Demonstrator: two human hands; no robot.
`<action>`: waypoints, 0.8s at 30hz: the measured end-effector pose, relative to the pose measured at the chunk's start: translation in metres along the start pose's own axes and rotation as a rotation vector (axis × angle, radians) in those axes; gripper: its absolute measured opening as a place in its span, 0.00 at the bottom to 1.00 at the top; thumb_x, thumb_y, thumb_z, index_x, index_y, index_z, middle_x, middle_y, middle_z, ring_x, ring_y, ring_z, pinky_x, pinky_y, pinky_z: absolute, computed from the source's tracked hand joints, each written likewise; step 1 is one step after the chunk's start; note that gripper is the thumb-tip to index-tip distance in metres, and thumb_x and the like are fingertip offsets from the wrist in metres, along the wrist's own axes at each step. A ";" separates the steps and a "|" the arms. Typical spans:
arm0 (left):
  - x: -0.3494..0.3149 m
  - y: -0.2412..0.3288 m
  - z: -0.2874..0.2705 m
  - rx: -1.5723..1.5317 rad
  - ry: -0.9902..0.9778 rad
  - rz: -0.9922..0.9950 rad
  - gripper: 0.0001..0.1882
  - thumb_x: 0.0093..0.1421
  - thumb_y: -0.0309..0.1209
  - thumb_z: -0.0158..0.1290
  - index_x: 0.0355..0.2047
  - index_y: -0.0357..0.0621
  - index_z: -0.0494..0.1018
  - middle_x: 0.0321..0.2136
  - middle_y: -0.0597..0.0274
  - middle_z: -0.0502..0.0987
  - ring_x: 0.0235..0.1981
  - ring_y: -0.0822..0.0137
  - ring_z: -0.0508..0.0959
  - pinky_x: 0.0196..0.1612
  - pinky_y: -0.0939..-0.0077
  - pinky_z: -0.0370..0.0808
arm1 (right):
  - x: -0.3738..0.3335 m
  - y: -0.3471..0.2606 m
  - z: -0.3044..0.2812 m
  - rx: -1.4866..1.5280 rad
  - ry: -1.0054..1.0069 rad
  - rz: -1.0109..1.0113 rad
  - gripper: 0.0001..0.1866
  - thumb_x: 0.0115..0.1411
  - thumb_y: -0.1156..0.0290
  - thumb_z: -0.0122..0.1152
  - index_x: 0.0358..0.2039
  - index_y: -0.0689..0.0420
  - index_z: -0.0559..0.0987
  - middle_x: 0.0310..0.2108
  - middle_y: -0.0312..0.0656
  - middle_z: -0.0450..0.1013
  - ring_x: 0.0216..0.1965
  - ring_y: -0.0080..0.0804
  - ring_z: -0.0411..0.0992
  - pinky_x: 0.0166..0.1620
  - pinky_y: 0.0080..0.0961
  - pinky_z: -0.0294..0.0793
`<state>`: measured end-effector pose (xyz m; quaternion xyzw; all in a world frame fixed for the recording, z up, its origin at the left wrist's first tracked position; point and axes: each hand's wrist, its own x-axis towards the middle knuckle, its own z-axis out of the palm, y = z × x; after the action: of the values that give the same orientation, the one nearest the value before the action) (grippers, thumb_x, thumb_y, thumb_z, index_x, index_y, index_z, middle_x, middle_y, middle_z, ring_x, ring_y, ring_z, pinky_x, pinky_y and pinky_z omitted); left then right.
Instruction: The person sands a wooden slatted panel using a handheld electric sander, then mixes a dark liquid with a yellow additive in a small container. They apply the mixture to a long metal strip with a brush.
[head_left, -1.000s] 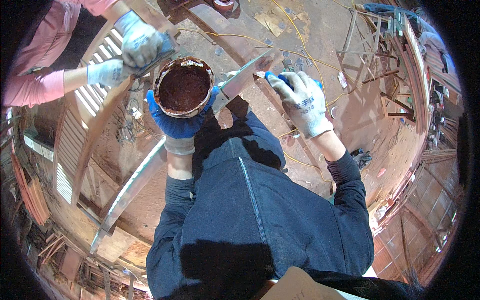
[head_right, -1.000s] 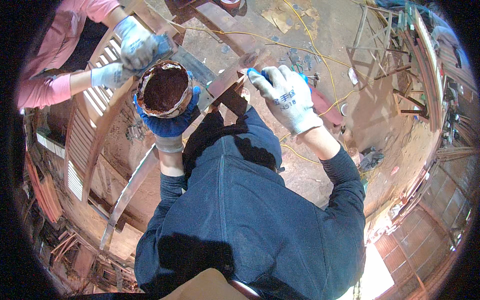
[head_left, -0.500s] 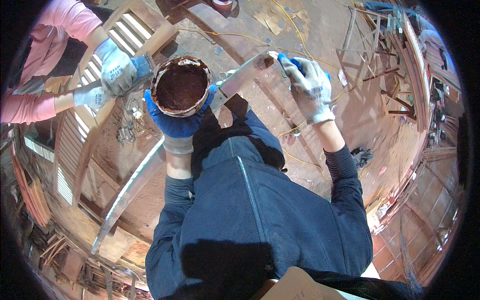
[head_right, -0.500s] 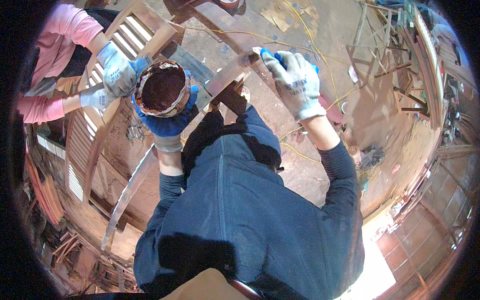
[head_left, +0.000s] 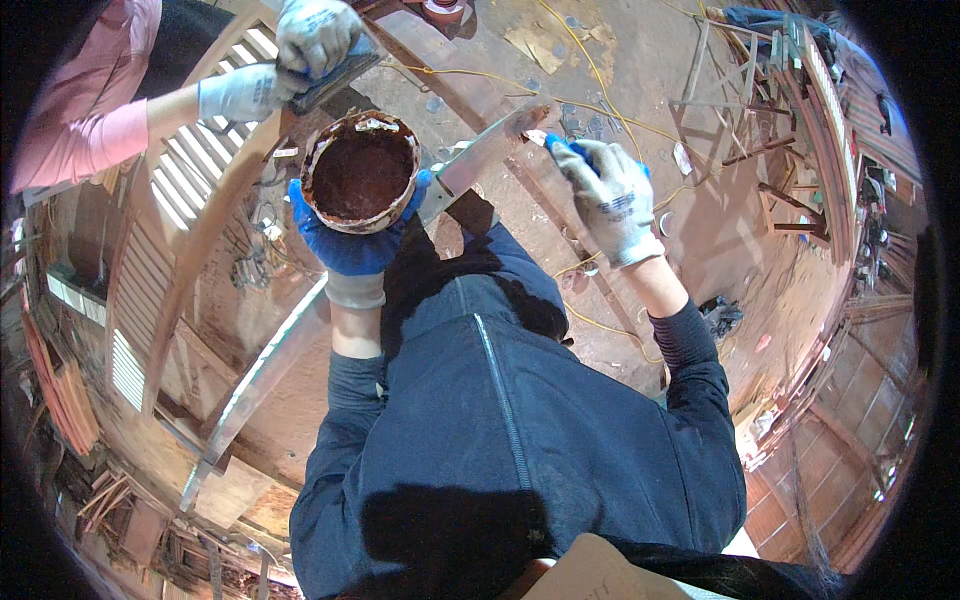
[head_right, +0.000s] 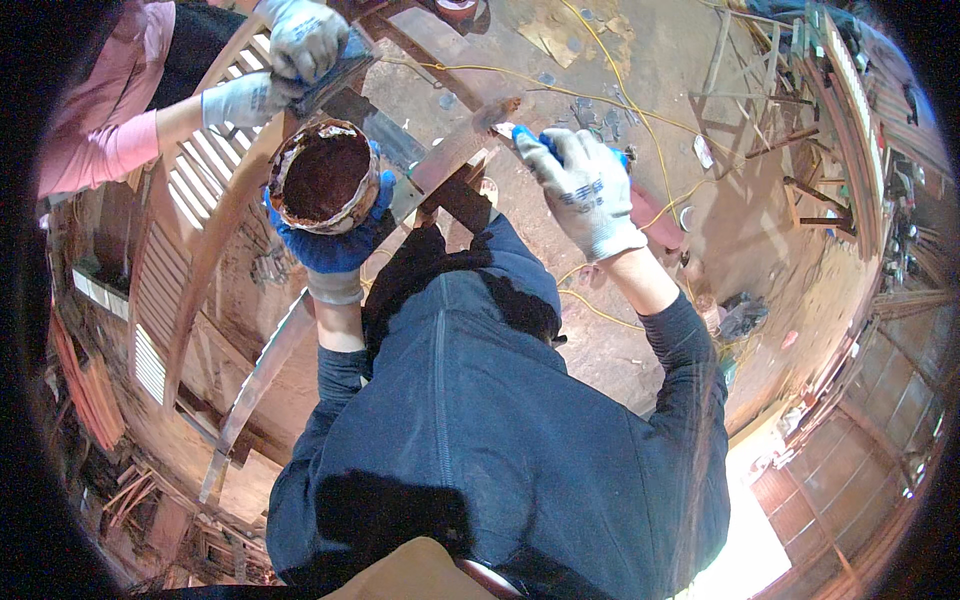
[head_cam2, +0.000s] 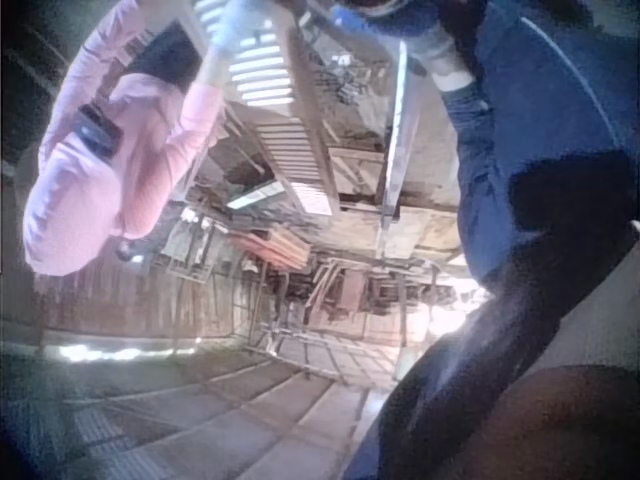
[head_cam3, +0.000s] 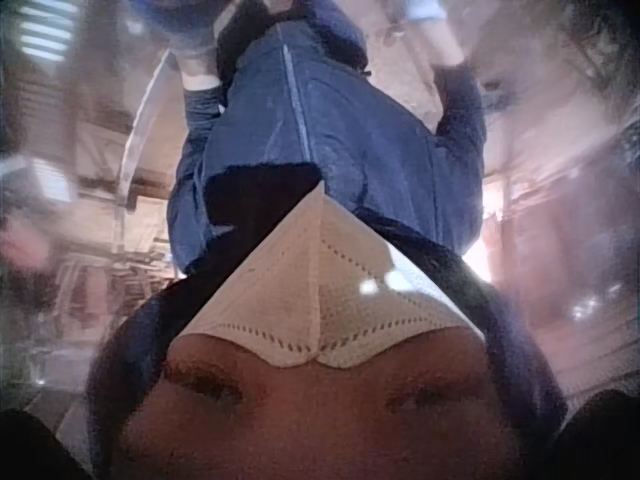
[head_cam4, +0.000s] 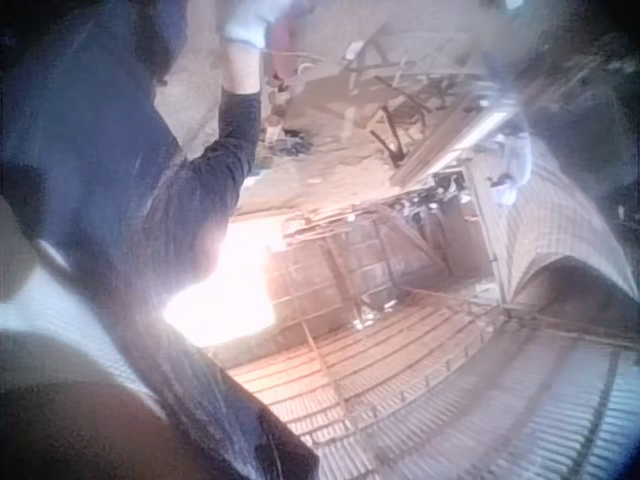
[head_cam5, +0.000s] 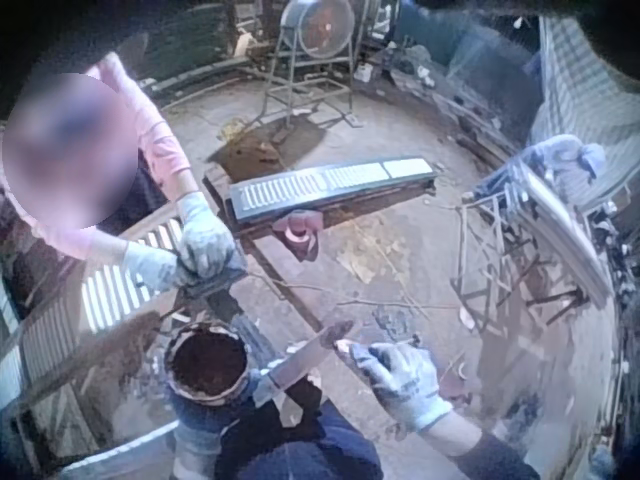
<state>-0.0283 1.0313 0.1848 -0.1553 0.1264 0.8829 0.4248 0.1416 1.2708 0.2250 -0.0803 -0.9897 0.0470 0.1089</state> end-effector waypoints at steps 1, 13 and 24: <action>0.000 0.000 -0.001 0.061 0.048 0.030 0.42 0.54 0.67 0.41 0.62 0.54 0.60 0.60 0.50 0.64 0.59 0.45 0.65 0.60 0.40 0.62 | 0.005 0.001 -0.005 -0.011 0.031 0.034 0.17 0.50 0.75 0.59 0.43 0.47 0.78 0.35 0.37 0.73 0.34 0.36 0.73 0.33 0.31 0.73; 0.000 0.005 -0.012 -0.051 -0.117 -0.011 0.42 0.54 0.66 0.40 0.61 0.52 0.61 0.58 0.50 0.66 0.57 0.46 0.68 0.58 0.40 0.63 | 0.022 -0.004 -0.014 -0.035 -0.049 0.051 0.22 0.50 0.73 0.57 0.48 0.46 0.74 0.32 0.38 0.71 0.33 0.36 0.72 0.31 0.33 0.73; -0.001 0.002 -0.005 0.067 0.003 0.025 0.41 0.55 0.65 0.40 0.61 0.51 0.61 0.58 0.49 0.66 0.57 0.46 0.68 0.57 0.40 0.65 | 0.024 -0.006 -0.012 -0.042 -0.015 0.107 0.20 0.49 0.76 0.56 0.45 0.47 0.75 0.33 0.38 0.71 0.34 0.38 0.72 0.32 0.34 0.73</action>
<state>-0.0280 1.0274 0.1805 -0.1405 0.1585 0.8832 0.4185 0.1202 1.2697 0.2424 -0.1352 -0.9855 0.0326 0.0970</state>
